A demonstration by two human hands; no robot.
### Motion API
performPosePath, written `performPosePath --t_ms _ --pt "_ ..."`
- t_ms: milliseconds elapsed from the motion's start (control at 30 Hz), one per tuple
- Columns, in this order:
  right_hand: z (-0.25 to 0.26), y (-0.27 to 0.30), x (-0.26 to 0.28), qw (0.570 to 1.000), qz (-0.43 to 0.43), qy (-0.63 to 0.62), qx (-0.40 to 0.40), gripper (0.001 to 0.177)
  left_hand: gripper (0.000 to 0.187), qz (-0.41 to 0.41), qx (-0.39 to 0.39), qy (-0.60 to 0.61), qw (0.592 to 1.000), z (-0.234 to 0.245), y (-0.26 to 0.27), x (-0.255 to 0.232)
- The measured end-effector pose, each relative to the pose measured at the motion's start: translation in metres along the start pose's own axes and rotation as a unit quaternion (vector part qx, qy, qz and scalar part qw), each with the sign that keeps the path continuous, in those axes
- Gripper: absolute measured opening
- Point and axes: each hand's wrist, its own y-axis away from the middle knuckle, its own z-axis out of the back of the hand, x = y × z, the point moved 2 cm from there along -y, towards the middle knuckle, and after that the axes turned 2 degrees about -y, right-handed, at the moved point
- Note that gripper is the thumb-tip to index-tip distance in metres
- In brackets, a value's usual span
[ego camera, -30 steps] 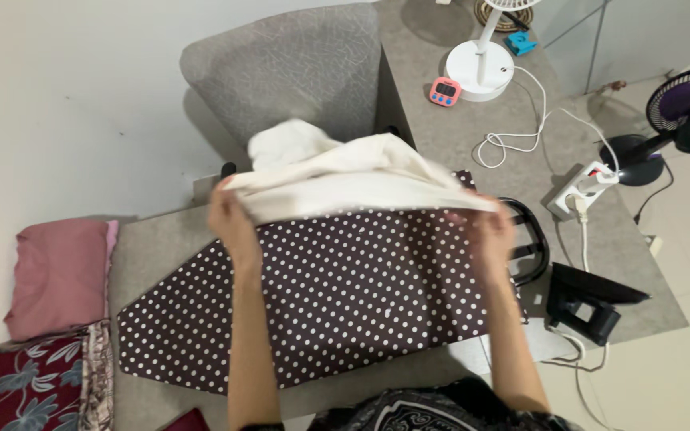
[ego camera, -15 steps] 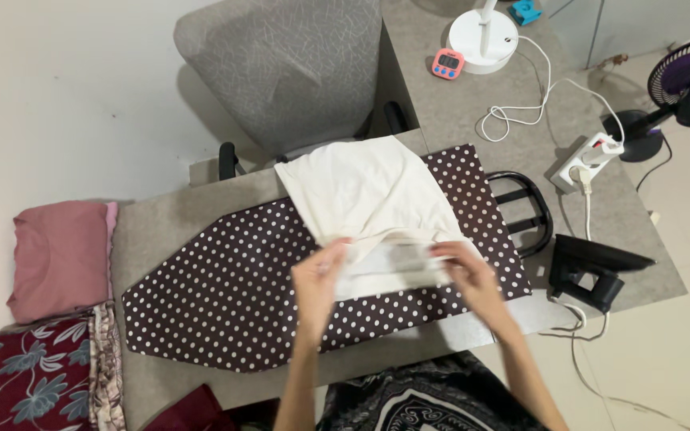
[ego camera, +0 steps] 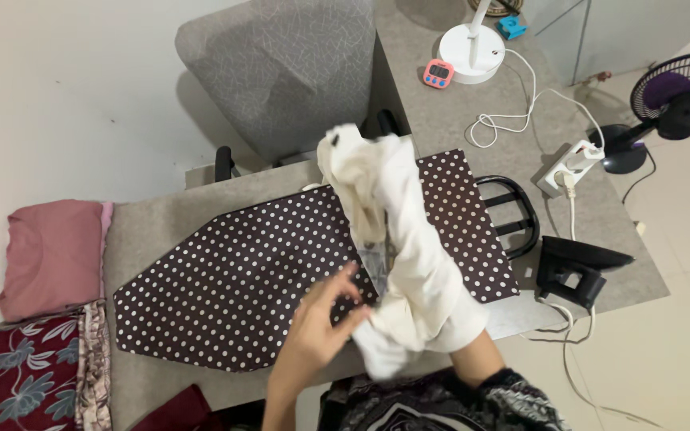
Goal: The person irons a white shirt on a polka-dot ironing board. They fold and smooth different sections of the shirt by hand before pressing it with an iron.
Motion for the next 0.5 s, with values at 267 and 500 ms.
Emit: performPosePath --t_ms 267,500 --pt "-0.012 0.023 -0.006 0.999 -0.016 -0.029 -0.007 0.037 0.024 0.050 -0.156 0.158 0.974 -0.031 -0.002 0.079" --pt "0.020 0.035 0.003 0.999 -0.021 -0.026 -0.033 0.037 0.008 -0.091 -0.282 0.468 0.832 0.061 0.074 0.089"
